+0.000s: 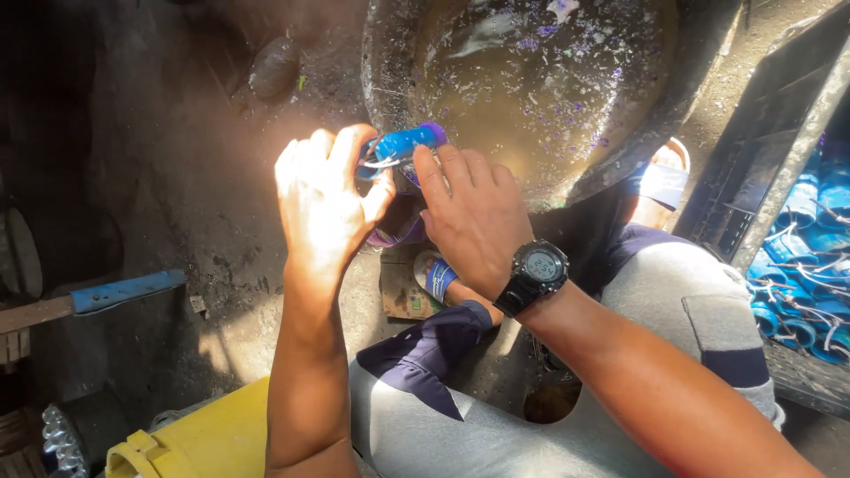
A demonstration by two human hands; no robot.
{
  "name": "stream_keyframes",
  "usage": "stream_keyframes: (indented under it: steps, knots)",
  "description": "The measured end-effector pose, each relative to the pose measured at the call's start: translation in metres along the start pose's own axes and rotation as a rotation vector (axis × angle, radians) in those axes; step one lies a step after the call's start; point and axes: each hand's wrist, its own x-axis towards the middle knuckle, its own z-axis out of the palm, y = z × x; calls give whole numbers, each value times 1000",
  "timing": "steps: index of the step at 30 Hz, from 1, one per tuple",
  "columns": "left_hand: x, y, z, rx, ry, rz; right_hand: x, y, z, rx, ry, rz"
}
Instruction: Dipping PVC pipes into liquid containers and threading wicks through them to make candles.
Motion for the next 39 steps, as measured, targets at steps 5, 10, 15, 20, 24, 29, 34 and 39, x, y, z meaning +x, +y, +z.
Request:
stream_keyframes:
  steps: [5, 10, 15, 20, 24, 29, 34, 39]
  knots:
    - [-10, 11, -15, -16, 41, 48, 2, -4, 7, 123, 49, -15]
    - [-22, 26, -23, -31, 39, -2, 1, -6, 23, 246, 179, -48]
    - [-27, 37, -27, -52, 52, -18, 5, -9, 17, 356, 251, -16]
    - [-32, 40, -19, -6, 115, -1, 10, -7, 34, 450, 340, 7]
    - [-30, 43, -42, -79, 62, 33, 15, 6, 31, 658, 230, -22]
    - [-70, 31, -37, -157, 191, 104, 21, 25, 47, 785, 263, 181]
    - [-138, 10, 14, -113, 115, -148, 33, 51, 33, 986, 540, 287]
    - [-168, -5, 38, -316, -99, -393, -5, 141, -44, 1057, 661, 205]
